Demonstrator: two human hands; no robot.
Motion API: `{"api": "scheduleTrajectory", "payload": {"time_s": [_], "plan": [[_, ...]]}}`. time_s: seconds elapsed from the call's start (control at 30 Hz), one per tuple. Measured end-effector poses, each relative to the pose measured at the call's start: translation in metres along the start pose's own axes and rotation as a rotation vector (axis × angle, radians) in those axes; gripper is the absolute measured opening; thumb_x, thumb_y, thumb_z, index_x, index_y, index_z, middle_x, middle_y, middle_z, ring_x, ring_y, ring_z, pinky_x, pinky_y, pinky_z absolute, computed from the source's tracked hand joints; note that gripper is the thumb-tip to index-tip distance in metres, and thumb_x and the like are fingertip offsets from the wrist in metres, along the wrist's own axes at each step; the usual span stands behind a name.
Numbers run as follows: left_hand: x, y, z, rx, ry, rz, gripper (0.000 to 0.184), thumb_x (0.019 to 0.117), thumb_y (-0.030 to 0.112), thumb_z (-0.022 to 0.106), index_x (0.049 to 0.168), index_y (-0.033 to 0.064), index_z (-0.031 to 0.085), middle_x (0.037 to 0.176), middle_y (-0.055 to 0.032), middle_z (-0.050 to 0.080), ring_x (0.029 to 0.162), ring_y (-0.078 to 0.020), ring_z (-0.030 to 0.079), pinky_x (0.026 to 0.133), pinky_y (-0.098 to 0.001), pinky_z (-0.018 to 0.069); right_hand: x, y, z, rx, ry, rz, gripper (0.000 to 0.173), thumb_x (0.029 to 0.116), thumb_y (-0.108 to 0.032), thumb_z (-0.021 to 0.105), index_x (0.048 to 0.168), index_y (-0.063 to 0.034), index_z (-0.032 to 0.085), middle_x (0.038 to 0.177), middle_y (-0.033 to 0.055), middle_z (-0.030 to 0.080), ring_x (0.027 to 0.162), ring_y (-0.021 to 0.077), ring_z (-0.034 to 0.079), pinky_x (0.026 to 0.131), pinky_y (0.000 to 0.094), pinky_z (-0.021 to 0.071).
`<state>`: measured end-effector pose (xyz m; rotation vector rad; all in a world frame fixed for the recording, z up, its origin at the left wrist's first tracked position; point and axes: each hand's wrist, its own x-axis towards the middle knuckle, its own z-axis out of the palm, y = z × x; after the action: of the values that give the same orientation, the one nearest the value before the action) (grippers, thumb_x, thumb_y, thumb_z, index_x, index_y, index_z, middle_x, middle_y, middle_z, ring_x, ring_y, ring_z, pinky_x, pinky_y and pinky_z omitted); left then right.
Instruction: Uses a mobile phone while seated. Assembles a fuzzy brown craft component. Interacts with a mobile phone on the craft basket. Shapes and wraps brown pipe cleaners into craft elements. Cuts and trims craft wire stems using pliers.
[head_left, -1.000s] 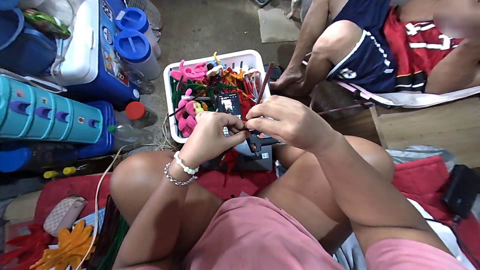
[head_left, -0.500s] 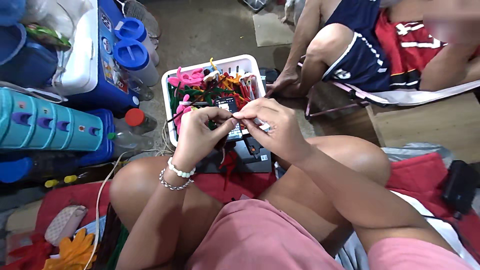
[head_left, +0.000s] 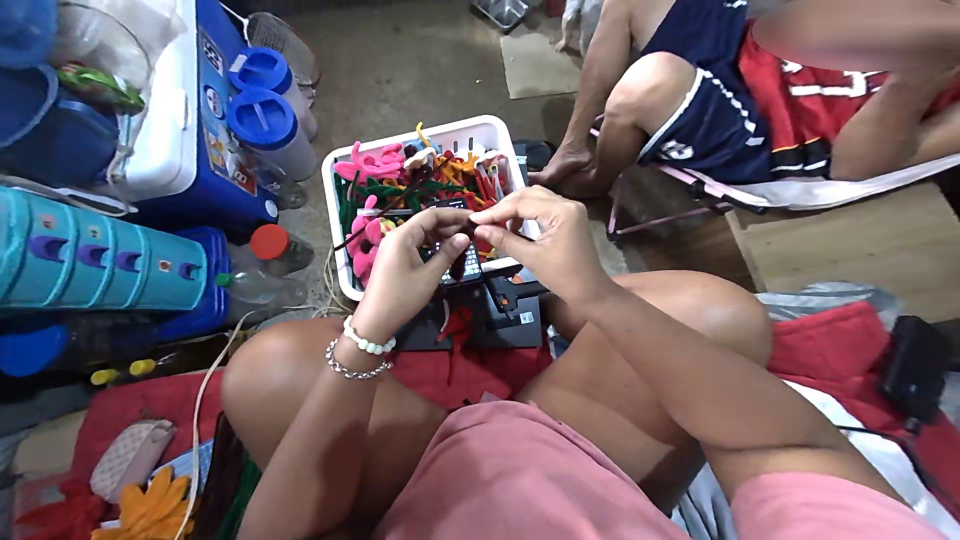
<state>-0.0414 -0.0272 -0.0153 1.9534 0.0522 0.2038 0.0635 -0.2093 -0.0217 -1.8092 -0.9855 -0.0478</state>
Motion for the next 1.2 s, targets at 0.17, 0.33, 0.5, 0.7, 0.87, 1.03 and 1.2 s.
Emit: {"api": "scheduleTrajectory", "payload": {"time_s": [0.17, 0.33, 0.5, 0.7, 0.87, 1.03, 1.2], "plan": [[0.000, -0.003, 0.010, -0.149, -0.010, -0.019, 0.028, 0.1041, 0.014, 0.058, 0.131, 0.0058, 0.059, 0.102, -0.0022, 0.072, 0.089, -0.0093, 0.070, 0.080, -0.0267, 0.0592, -0.001, -0.004, -0.004, 0.206, 0.032, 0.187, 0.011, 0.0932, -0.011, 0.073, 0.103, -0.0069, 0.075, 0.100, 0.0017, 0.073, 0.090, 0.0072, 0.068, 0.080, 0.0242, 0.0566], [0.000, -0.007, 0.018, -0.054, 0.120, 0.052, 0.017, 0.1051, 0.016, 0.058, 0.110, 0.0047, 0.069, 0.087, 0.0012, 0.070, 0.077, -0.0042, 0.066, 0.072, -0.0219, 0.0561, -0.002, -0.005, 0.000, 0.310, 0.021, 0.204, 0.011, 0.0932, -0.008, 0.073, 0.103, -0.0042, 0.074, 0.098, 0.0033, 0.074, 0.090, 0.0097, 0.071, 0.082, 0.0268, 0.0604], [-0.002, -0.004, 0.024, -0.086, 0.185, 0.038, 0.018, 0.1048, 0.016, 0.058, 0.109, 0.0049, 0.071, 0.085, 0.0019, 0.069, 0.074, -0.0043, 0.065, 0.068, -0.0212, 0.0550, -0.004, -0.005, 0.004, 0.160, 0.086, -0.009, 0.010, 0.0906, -0.006, 0.076, 0.100, -0.0011, 0.076, 0.100, 0.0064, 0.074, 0.094, 0.0086, 0.071, 0.085, 0.0235, 0.0601], [-0.005, -0.004, 0.029, -0.090, 0.252, 0.061, 0.016, 0.1037, 0.014, 0.057, 0.107, 0.0046, 0.070, 0.091, 0.0002, 0.069, 0.076, -0.0050, 0.065, 0.069, -0.0217, 0.0561, -0.005, -0.005, 0.005, 0.138, 0.072, -0.067, 0.010, 0.0895, -0.004, 0.076, 0.098, -0.0011, 0.078, 0.099, 0.0068, 0.075, 0.096, 0.0085, 0.071, 0.087, 0.0236, 0.0597], [-0.005, -0.004, 0.027, -0.012, 0.249, 0.129, 0.015, 0.1027, 0.011, 0.057, 0.106, 0.0024, 0.070, 0.095, -0.0014, 0.068, 0.077, -0.0033, 0.064, 0.070, -0.0194, 0.0560, -0.005, -0.003, 0.005, 0.107, 0.056, -0.117, 0.011, 0.0908, -0.006, 0.074, 0.100, -0.0015, 0.079, 0.102, 0.0076, 0.076, 0.099, 0.0102, 0.071, 0.089, 0.0251, 0.0593], [-0.004, -0.009, 0.021, 0.098, 0.268, 0.259, 0.012, 0.0987, 0.006, 0.062, 0.101, 0.0001, 0.072, 0.085, -0.0016, 0.070, 0.078, -0.0049, 0.066, 0.075, -0.0215, 0.0563, -0.004, -0.007, 0.004, 0.084, 0.025, -0.172, 0.011, 0.0918, -0.005, 0.073, 0.100, -0.0003, 0.078, 0.101, 0.0083, 0.074, 0.096, 0.0101, 0.071, 0.085, 0.0240, 0.0610], [-0.002, -0.008, 0.019, 0.048, 0.275, 0.156, 0.013, 0.0971, 0.007, 0.067, 0.106, 0.0021, 0.075, 0.097, -0.0017, 0.075, 0.087, -0.0025, 0.070, 0.081, -0.0215, 0.0590, 0.000, -0.003, 0.000, 0.023, 0.038, -0.193, 0.010, 0.0905, -0.011, 0.077, 0.098, -0.0062, 0.081, 0.105, 0.0056, 0.076, 0.101, 0.0123, 0.070, 0.092, 0.0325, 0.0565]]}}
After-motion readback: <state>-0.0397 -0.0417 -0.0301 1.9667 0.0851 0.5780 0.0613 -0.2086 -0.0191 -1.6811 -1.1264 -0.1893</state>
